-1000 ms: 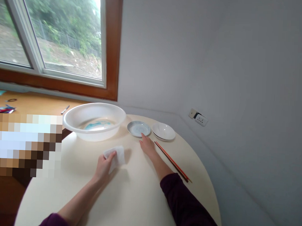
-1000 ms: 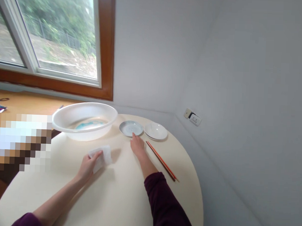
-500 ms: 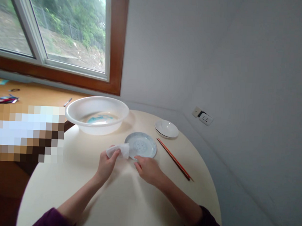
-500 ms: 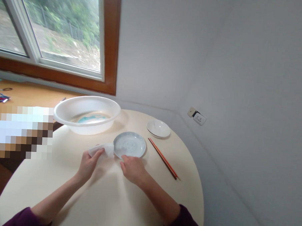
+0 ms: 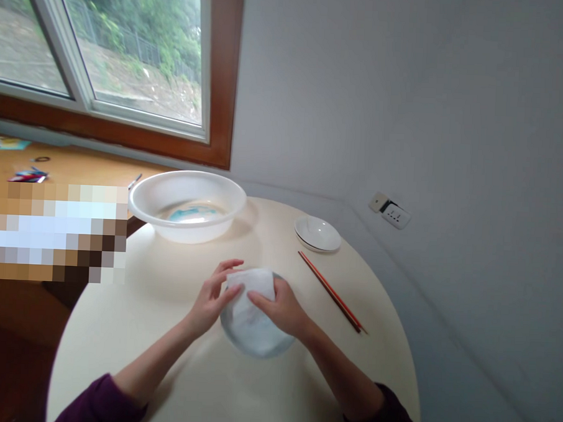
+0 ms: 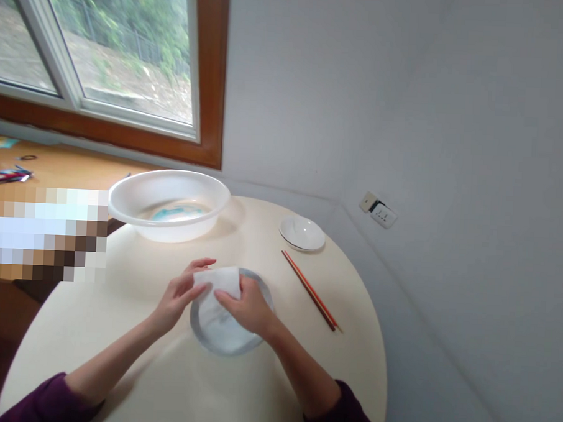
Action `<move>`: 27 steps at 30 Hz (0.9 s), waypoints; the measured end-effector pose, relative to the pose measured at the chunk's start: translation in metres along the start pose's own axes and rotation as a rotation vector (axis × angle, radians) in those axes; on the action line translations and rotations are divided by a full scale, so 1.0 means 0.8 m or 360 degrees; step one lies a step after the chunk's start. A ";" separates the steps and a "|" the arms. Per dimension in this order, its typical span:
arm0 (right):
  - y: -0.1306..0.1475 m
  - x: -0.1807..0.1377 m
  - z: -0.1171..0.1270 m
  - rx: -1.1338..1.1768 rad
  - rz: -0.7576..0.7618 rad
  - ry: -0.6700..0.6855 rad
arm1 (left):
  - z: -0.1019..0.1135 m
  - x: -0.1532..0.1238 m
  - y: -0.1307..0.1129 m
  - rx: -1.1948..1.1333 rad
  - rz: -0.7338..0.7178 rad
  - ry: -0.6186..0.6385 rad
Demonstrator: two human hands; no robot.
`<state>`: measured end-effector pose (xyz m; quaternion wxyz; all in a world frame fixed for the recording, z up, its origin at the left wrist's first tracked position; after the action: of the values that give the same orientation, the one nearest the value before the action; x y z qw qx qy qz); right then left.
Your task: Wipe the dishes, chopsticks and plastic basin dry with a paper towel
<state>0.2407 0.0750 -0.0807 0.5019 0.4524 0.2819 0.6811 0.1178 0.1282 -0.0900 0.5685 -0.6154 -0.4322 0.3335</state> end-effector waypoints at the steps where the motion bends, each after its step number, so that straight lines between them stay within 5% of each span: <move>1: 0.000 0.000 0.017 -0.0155 0.0032 -0.0115 | 0.011 0.004 0.002 0.0026 0.0009 -0.0118; 4: 0.004 -0.004 0.053 -0.0905 0.0177 -0.0282 | 0.041 0.017 0.010 0.0391 0.0021 -0.0424; 9: -0.050 -0.013 0.019 -0.1603 -0.0061 0.0415 | 0.028 0.028 0.048 0.1118 0.0231 -0.0163; 13: -0.062 -0.006 -0.017 -0.1536 -0.0054 0.0532 | 0.008 0.020 0.063 0.1383 0.0277 0.0000; 20: -0.006 -0.011 -0.084 -0.0817 0.0457 0.0707 | 0.003 0.021 0.068 0.1739 0.0300 0.0000; 23: 0.011 -0.042 -0.082 -0.0615 0.0488 0.0929 | 0.004 0.021 0.068 0.1740 0.0313 -0.0008; 27: 0.002 -0.082 -0.042 -0.0773 0.0258 0.1168 | 0.003 0.020 0.068 0.1758 0.0299 0.0029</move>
<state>0.2156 0.0154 -0.1152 0.4054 0.0704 0.2369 0.8801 0.1305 0.1449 -0.1427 0.7780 -0.2649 -0.1316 0.5543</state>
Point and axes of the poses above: each hand's wrist, its own x-axis towards the middle knuckle, its own z-axis out of the back of the hand, y = z × x, the point moved 9 cm from there along x, towards the middle knuckle, and after that the axes turned 10 degrees about z, right-handed, at the moved point
